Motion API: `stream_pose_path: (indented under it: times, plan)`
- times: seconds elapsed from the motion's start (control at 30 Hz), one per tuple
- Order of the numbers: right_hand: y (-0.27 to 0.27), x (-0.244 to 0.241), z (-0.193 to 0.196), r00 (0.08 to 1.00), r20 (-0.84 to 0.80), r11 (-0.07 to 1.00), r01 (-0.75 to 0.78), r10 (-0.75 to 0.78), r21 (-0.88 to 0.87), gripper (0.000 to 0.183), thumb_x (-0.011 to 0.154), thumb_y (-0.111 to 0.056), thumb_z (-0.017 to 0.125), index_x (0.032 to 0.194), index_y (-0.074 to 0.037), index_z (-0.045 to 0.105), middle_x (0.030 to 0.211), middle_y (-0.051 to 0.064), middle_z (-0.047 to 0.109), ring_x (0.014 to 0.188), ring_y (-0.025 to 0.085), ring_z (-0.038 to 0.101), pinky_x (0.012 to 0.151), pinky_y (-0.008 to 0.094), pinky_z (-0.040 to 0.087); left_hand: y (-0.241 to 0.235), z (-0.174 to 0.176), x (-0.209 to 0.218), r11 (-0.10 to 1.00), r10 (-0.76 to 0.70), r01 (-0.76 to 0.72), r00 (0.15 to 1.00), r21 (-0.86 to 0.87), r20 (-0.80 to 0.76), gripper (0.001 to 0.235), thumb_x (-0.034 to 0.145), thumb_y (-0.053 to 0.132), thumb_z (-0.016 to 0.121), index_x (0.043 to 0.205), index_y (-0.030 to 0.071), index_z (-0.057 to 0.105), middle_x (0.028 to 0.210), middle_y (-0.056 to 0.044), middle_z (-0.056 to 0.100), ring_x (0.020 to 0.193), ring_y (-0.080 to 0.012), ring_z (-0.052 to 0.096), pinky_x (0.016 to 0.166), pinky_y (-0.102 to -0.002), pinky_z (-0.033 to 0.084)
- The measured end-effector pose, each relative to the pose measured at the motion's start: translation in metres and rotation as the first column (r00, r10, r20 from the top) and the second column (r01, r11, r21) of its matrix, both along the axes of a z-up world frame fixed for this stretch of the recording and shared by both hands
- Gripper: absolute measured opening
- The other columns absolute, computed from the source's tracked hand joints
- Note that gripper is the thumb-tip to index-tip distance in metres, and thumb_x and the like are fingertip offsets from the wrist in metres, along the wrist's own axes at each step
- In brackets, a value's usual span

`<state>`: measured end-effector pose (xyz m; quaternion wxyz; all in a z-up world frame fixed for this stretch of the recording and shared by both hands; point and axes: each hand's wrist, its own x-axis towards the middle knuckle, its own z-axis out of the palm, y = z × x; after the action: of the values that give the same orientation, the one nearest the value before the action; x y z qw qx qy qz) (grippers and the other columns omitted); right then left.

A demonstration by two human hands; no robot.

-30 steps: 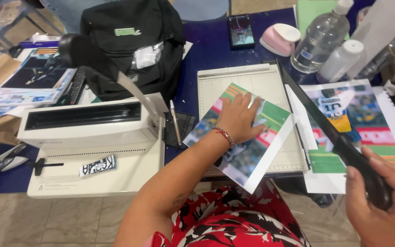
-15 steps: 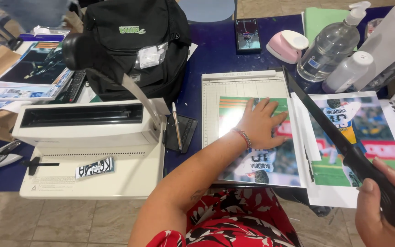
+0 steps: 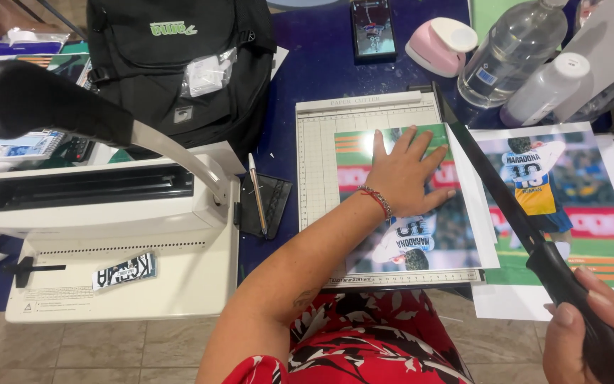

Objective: Trimming printed photos using a manual paper cutter

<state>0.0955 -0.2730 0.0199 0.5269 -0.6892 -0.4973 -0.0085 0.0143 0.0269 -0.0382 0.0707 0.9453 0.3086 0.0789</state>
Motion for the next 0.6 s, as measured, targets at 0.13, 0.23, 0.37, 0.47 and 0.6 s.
stream_pose_path:
  times: [0.13,0.23,0.37,0.47,0.6]
  plan:
    - [-0.0025,-0.0007,-0.0040,1.000,-0.010,1.000,0.004,-0.004,0.001,0.025,0.113,0.013,0.055,0.135,0.015,0.044,0.151,0.046,0.057,0.122,0.044,0.065,0.101,0.042,0.058,0.0033,-0.0062,0.0025,0.998,0.019,-0.021,0.999,0.063,0.044,0.081,0.086,0.076,0.038,0.150,0.027,0.047,0.159,-0.007,0.042,0.152,-0.0341,0.030,0.112,-0.080,0.017]
    - [-0.0043,-0.0011,-0.0054,1.000,-0.018,1.000,0.022,-0.022,-0.014,0.024,0.114,0.012,0.056,0.135,0.015,0.045,0.152,0.045,0.058,0.114,0.042,0.067,0.100,0.040,0.057,0.0051,-0.0070,0.0026,0.997,0.019,-0.022,0.999,0.075,0.037,0.082,0.086,0.077,0.037,0.151,0.027,0.047,0.159,-0.007,0.043,0.152,-0.0338,0.031,0.111,-0.080,0.018]
    - [-0.0062,0.0023,-0.0107,1.000,-0.011,1.000,0.012,-0.012,-0.009,0.024,0.113,0.011,0.056,0.134,0.014,0.044,0.152,0.046,0.058,0.111,0.042,0.067,0.098,0.039,0.056,0.0068,-0.0071,0.0016,0.997,0.008,-0.012,0.999,0.079,0.053,0.081,0.087,0.076,0.038,0.150,0.026,0.048,0.157,-0.007,0.044,0.151,-0.0341,0.032,0.110,-0.081,0.019]
    - [-0.0050,-0.0061,-0.0022,0.999,-0.006,0.999,0.038,-0.039,-0.031,0.022,0.115,0.011,0.057,0.133,0.015,0.046,0.152,0.044,0.059,0.113,0.041,0.067,0.100,0.039,0.056,0.0060,-0.0053,0.0017,0.997,0.017,-0.020,0.999,0.071,0.039,0.082,0.087,0.077,0.037,0.151,0.027,0.047,0.159,-0.007,0.043,0.152,-0.0335,0.030,0.112,-0.080,0.017]
    - [-0.0063,-0.0022,-0.0078,0.999,0.015,0.999,0.036,-0.035,-0.028,0.023,0.114,0.014,0.058,0.133,0.016,0.046,0.151,0.045,0.059,0.116,0.042,0.066,0.100,0.039,0.057,0.0077,-0.0060,0.0022,0.997,0.014,-0.015,1.000,0.069,0.017,0.082,0.088,0.077,0.035,0.152,0.027,0.046,0.160,-0.007,0.042,0.152,-0.0338,0.030,0.111,-0.080,0.018]
